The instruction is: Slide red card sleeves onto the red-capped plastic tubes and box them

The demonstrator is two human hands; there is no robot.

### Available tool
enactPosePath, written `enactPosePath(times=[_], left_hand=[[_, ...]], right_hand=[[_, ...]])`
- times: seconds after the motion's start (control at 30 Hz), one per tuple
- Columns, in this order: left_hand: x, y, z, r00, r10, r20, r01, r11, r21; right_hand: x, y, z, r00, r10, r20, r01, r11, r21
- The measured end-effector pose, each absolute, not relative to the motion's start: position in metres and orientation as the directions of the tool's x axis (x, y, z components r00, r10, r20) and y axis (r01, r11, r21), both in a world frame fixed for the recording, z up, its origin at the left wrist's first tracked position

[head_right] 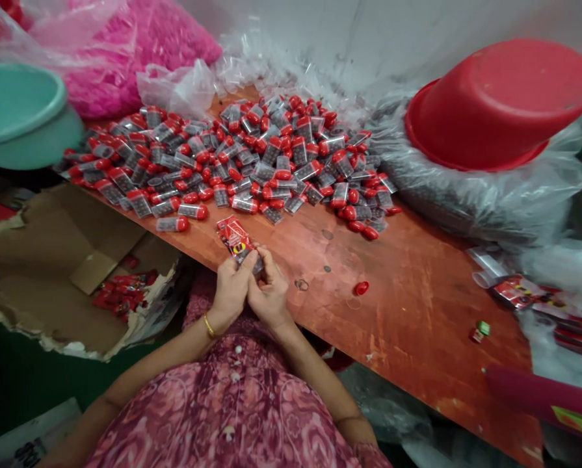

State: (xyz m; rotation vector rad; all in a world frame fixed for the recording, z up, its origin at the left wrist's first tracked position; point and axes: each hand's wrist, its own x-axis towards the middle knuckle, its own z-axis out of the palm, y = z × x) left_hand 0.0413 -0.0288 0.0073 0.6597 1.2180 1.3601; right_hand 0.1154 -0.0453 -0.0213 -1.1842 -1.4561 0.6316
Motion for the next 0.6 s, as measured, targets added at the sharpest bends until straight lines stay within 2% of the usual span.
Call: enactPosePath(times=[0.07,0.17,0.4,0.53,0.6], left_hand=[[0.041,-0.033,0.005,-0.194,0.956,-0.219,-0.326,0.148,0.934],[0.036,-0.031,0.003,-0.145,0.971,-0.192,-0.394,0.121,0.911],[0.022,-0.012,0.003,-0.131,0.945,-0.299,-0.512,0.194,0.837],[0.013,-0.014,0.013,-0.089,0.934,-0.345,-0.603,0.225,0.765],[0.011,-0.017,0.016,-0.04,0.931,-0.364,-0.617,0.264,0.742]], right_hand=[[0.116,-0.045,-0.026,0.108,0.931,0.35,0.253,0.314,-0.915],[0.117,-0.044,-0.029,0.109,0.947,0.301,0.203,0.275,-0.94],[0.121,-0.036,-0.022,0.014,0.931,0.366,0.341,0.34,-0.877],[0.127,-0.031,-0.018,-0.152,0.95,0.272,0.216,0.3,-0.929],[0.129,-0.029,-0.016,-0.164,0.964,0.211,0.139,0.235,-0.962]])
